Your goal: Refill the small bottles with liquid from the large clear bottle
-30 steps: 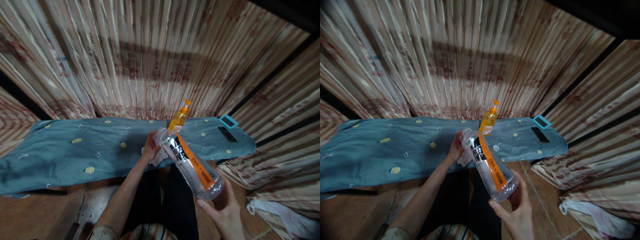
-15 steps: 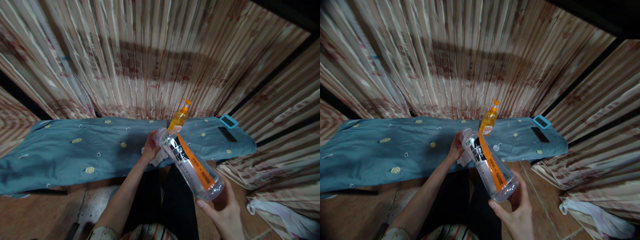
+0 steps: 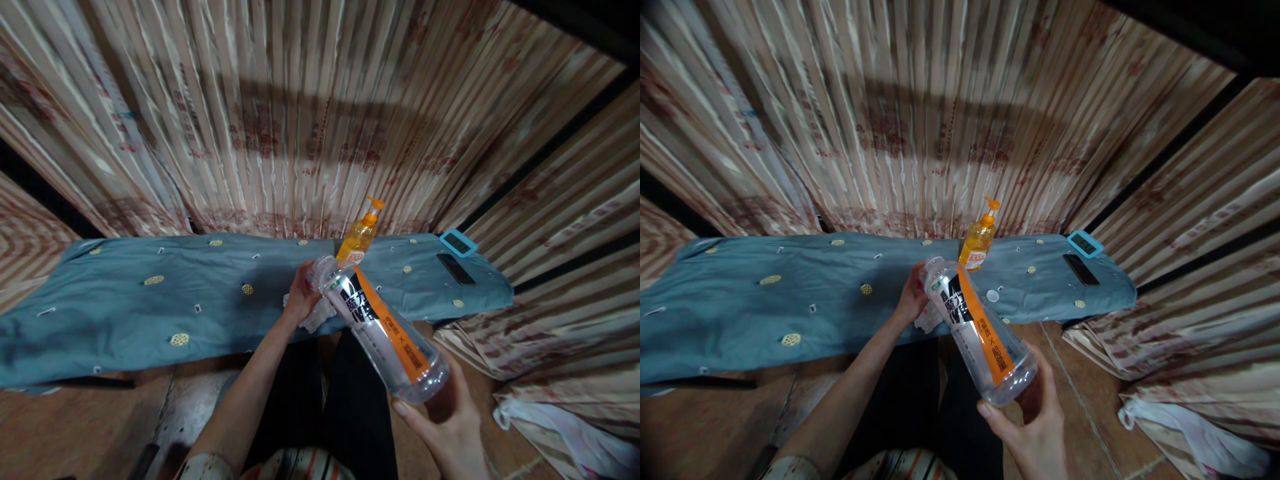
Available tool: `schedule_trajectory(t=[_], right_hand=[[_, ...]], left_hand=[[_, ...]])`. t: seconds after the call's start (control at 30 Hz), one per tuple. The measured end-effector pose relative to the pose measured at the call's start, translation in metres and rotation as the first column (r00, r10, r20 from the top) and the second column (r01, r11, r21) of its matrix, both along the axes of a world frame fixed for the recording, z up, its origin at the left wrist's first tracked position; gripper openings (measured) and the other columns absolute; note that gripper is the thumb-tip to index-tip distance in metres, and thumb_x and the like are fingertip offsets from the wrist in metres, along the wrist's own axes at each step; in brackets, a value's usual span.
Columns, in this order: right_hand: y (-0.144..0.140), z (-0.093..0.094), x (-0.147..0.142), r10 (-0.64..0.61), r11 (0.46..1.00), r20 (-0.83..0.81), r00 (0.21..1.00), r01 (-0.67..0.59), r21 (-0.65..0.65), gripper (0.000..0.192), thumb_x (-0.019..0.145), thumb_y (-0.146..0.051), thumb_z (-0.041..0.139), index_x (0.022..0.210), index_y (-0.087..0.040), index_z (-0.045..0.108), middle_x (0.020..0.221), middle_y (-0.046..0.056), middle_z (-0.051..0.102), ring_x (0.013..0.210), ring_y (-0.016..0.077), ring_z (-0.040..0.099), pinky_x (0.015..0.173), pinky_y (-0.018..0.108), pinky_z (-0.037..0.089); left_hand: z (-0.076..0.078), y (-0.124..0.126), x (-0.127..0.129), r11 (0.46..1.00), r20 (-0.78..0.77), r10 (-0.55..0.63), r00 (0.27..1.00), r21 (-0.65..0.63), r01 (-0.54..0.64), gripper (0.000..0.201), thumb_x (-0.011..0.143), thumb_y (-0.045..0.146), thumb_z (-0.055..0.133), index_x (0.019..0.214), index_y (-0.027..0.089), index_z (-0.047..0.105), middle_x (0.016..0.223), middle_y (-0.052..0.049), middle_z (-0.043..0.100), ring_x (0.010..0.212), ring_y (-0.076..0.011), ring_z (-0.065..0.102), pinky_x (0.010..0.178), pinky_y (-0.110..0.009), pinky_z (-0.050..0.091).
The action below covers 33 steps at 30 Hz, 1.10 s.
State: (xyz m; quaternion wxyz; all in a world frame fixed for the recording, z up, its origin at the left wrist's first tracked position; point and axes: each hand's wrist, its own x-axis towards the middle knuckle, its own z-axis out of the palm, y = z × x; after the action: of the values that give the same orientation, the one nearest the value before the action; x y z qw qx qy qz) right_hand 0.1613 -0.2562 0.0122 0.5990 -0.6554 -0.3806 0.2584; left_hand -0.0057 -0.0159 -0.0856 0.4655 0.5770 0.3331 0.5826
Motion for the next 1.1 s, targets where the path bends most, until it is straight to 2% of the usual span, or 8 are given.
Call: schedule_trajectory(t=[0.17,0.33,0.47,0.67,1.1], right_hand=[[0.0,-0.009,0.01,0.009,1.0,0.055,0.998,-0.011,0.026,0.085,0.062,-0.038,0.096,0.135,-0.022,0.056,0.128,0.01,0.073,0.114,0.0286,0.072,0.092,0.034,0.06],[0.0,-0.019,0.023,0.073,0.996,0.137,0.988,-0.079,0.04,0.084,0.061,-0.033,0.097,0.134,-0.023,0.057,0.126,0.01,0.074,0.111,0.0293,0.074,0.088,0.035,0.062],[0.0,-0.014,0.015,0.035,0.998,0.1,0.994,-0.039,0.044,0.084,0.061,-0.037,0.096,0.134,-0.025,0.057,0.127,0.009,0.073,0.112,0.0297,0.073,0.089,0.036,0.06],[0.0,-0.001,0.001,-0.003,1.0,0.043,0.999,0.003,-0.013,0.086,0.061,-0.044,0.095,0.135,-0.023,0.055,0.129,0.01,0.072,0.117,0.0311,0.07,0.095,0.038,0.057],[0.001,-0.001,0.001,-0.016,1.0,0.015,1.0,0.016,-0.011,0.088,0.058,-0.042,0.096,0.134,-0.023,0.055,0.129,0.011,0.071,0.116,0.0304,0.07,0.094,0.037,0.057]], left_hand=[[-0.005,0.002,0.002,1.0,0.01,0.008,1.0,0.013,-0.008,0.085,0.063,0.066,0.086,0.129,0.023,0.054,0.134,-0.013,0.064,0.127,-0.0314,0.061,0.116,-0.046,0.044],[-0.009,0.004,0.002,1.0,0.015,0.01,1.0,0.022,-0.01,0.082,0.064,0.057,0.088,0.13,0.022,0.054,0.135,-0.014,0.064,0.129,-0.0328,0.061,0.116,-0.049,0.045],[-0.008,0.003,0.0,0.999,-0.002,0.018,1.0,0.027,-0.018,0.076,0.066,0.051,0.088,0.129,0.022,0.055,0.132,-0.012,0.065,0.127,-0.0324,0.061,0.116,-0.049,0.044],[-0.01,0.004,0.001,1.0,0.008,-0.002,1.0,0.02,0.002,0.079,0.067,0.051,0.088,0.131,0.023,0.052,0.136,-0.013,0.063,0.13,-0.0324,0.059,0.117,-0.049,0.043],[-0.011,0.004,0.001,0.999,-0.012,0.015,1.0,0.039,-0.014,0.078,0.068,0.053,0.087,0.131,0.023,0.053,0.134,-0.013,0.064,0.127,-0.0313,0.061,0.115,-0.049,0.045]])
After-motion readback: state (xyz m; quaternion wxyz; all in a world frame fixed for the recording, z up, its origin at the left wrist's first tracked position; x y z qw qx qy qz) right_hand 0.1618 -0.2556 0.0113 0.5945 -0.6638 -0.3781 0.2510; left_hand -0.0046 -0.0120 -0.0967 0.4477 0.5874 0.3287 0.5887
